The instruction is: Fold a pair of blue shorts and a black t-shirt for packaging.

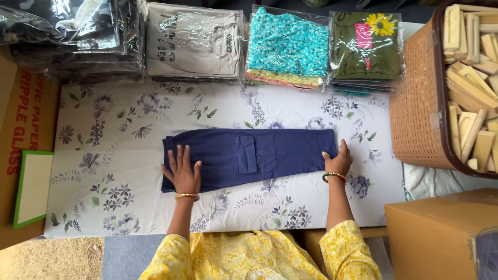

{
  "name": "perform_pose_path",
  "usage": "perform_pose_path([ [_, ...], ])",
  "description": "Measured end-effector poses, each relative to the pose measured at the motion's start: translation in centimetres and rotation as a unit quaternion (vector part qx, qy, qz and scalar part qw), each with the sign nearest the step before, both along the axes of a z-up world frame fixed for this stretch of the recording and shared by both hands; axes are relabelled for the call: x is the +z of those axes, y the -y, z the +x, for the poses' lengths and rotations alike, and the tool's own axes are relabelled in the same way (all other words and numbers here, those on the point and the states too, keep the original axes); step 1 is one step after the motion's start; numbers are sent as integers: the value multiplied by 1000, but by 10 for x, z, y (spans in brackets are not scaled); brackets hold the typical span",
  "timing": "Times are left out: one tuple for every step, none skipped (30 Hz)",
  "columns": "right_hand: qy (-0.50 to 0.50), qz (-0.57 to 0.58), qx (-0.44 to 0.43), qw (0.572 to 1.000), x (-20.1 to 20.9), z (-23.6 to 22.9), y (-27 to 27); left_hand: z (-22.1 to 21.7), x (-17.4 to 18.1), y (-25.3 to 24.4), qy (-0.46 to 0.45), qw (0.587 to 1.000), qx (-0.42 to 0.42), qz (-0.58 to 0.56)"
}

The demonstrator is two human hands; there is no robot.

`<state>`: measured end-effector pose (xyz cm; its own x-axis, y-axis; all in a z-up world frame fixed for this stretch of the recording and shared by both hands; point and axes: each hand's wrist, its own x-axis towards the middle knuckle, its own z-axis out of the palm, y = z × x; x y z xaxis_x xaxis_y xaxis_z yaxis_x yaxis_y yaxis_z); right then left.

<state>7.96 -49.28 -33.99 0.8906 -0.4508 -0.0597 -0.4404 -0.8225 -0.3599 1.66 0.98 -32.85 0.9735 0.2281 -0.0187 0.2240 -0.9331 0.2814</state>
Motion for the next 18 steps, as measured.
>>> perform_pose_path([
  [6, 37, -62, 997, 5, -1, 1, 0, 6, 10, 67, 997, 20, -40],
  [8, 37, -65, 997, 10, 1, 0, 2, 11, 27, 69, 997, 17, -41],
  [-24, 65, -98, 993, 15, 4, 0, 2, 15, 44, 98, 983, -3, -155],
  [-56, 93, -131, 985, 20, 6, -1, 3, 19, 61, 126, 955, -24, -267],
  [-55, 93, -133, 985, 19, 5, -3, 5, 15, 77, 126, 955, -26, -268],
  [-57, 93, -120, 987, 19, 5, -5, 8, 10, 93, 74, 925, -24, -372],
  [-60, 94, -106, 988, 18, 5, -8, 12, 6, 108, 22, 882, -23, -471],
  [-58, 94, -106, 988, 23, 3, -25, 15, -16, 120, 24, 881, -24, -471],
  [-32, 102, -65, 992, 28, 1, -43, 19, -38, 132, -1, 791, -25, -611],
  [-6, 110, -24, 994, 33, -1, -60, 24, -60, 145, -27, 679, -25, -733],
  [-5, 109, -24, 994, 33, -9, -83, 30, -52, 150, -27, 679, -27, -734],
  [34, 140, 59, 988, 33, -16, -105, 36, -45, 156, -106, 634, 9, -766],
  [71, 171, 143, 972, 32, -25, -128, 41, -37, 162, -184, 582, 45, -791],
  [72, 170, 143, 972, 51, -33, -147, 44, -37, 167, -184, 582, 45, -791],
  [44, 228, 172, 957, 69, -40, -167, 47, -37, 170, -209, 564, 88, -794],
  [16, 284, 201, 937, 87, -48, -186, 50, -36, 173, -233, 545, 131, -795],
  [16, 284, 202, 937, 81, -52, -186, 51, -30, 176, -232, 545, 131, -795],
  [17, 279, 203, 938, 74, -55, -186, 52, -24, 178, -224, 623, 124, -739],
])
